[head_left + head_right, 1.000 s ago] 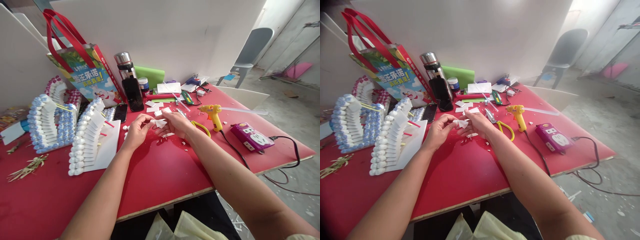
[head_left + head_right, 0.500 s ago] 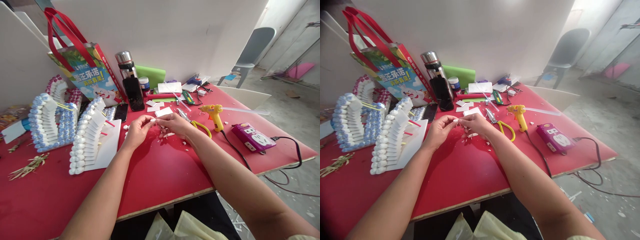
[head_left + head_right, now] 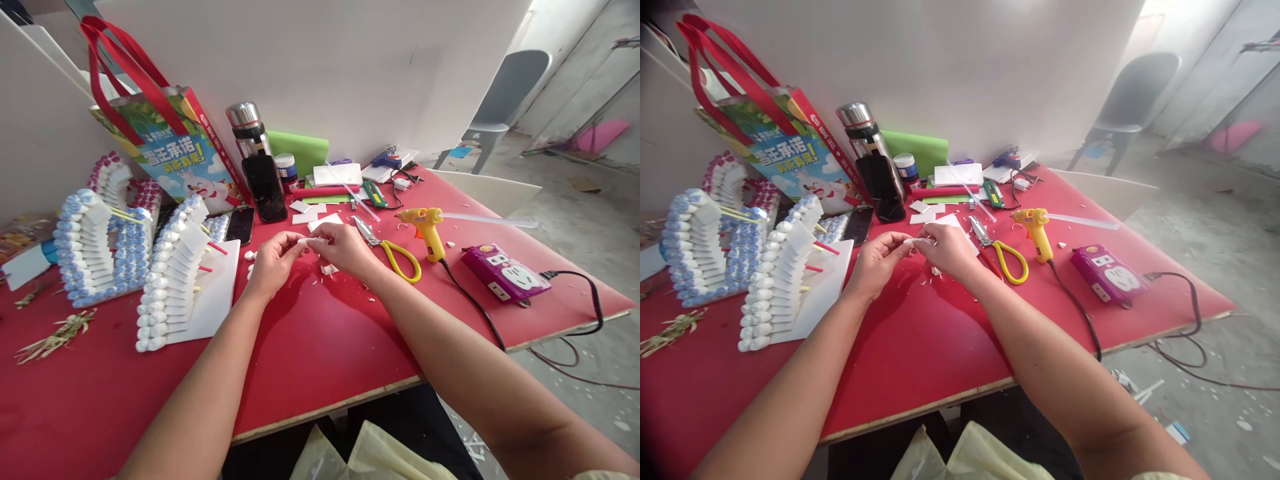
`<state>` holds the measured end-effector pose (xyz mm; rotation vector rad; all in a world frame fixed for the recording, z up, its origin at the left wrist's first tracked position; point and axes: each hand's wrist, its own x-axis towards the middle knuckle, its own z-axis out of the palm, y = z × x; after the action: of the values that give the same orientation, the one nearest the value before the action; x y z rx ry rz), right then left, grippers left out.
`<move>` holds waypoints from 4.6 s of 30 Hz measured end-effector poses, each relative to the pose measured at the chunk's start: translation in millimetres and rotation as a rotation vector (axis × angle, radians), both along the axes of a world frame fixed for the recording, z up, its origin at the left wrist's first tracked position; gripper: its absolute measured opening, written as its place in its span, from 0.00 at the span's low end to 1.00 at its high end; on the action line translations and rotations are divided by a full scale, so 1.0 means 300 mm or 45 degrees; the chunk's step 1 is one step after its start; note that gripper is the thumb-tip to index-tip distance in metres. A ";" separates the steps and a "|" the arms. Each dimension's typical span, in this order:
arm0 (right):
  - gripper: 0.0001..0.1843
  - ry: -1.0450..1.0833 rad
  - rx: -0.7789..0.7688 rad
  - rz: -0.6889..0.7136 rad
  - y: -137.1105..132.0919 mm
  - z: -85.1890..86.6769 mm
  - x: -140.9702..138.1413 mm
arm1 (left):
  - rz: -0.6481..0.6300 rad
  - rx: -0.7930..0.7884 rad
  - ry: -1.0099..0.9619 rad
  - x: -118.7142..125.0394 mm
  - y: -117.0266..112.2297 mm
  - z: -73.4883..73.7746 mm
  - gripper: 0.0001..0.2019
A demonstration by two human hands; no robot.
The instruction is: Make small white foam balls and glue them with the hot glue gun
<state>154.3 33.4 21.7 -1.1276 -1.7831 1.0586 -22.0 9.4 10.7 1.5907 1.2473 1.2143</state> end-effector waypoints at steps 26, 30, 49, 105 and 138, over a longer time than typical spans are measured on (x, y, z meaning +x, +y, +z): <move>0.08 -0.139 0.492 0.052 0.019 -0.027 0.010 | -0.118 -0.349 -0.367 -0.024 0.012 -0.004 0.14; 0.08 -0.110 0.540 0.118 0.017 -0.015 0.019 | -0.119 -0.321 -0.334 -0.031 0.015 -0.005 0.13; 0.14 0.396 -0.760 0.148 0.018 -0.015 0.012 | 0.016 0.282 0.472 -0.011 -0.006 0.010 0.09; 0.07 -0.340 0.437 0.036 -0.017 -0.021 -0.003 | 0.038 -0.069 -0.096 -0.022 0.003 0.003 0.19; 0.16 0.306 -0.626 0.158 0.007 -0.010 0.007 | -0.031 0.057 0.088 -0.015 -0.001 0.003 0.14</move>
<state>156.4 35.6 18.6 -1.1192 -1.4550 1.6944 -26.6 9.2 11.7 1.6886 1.2484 1.1888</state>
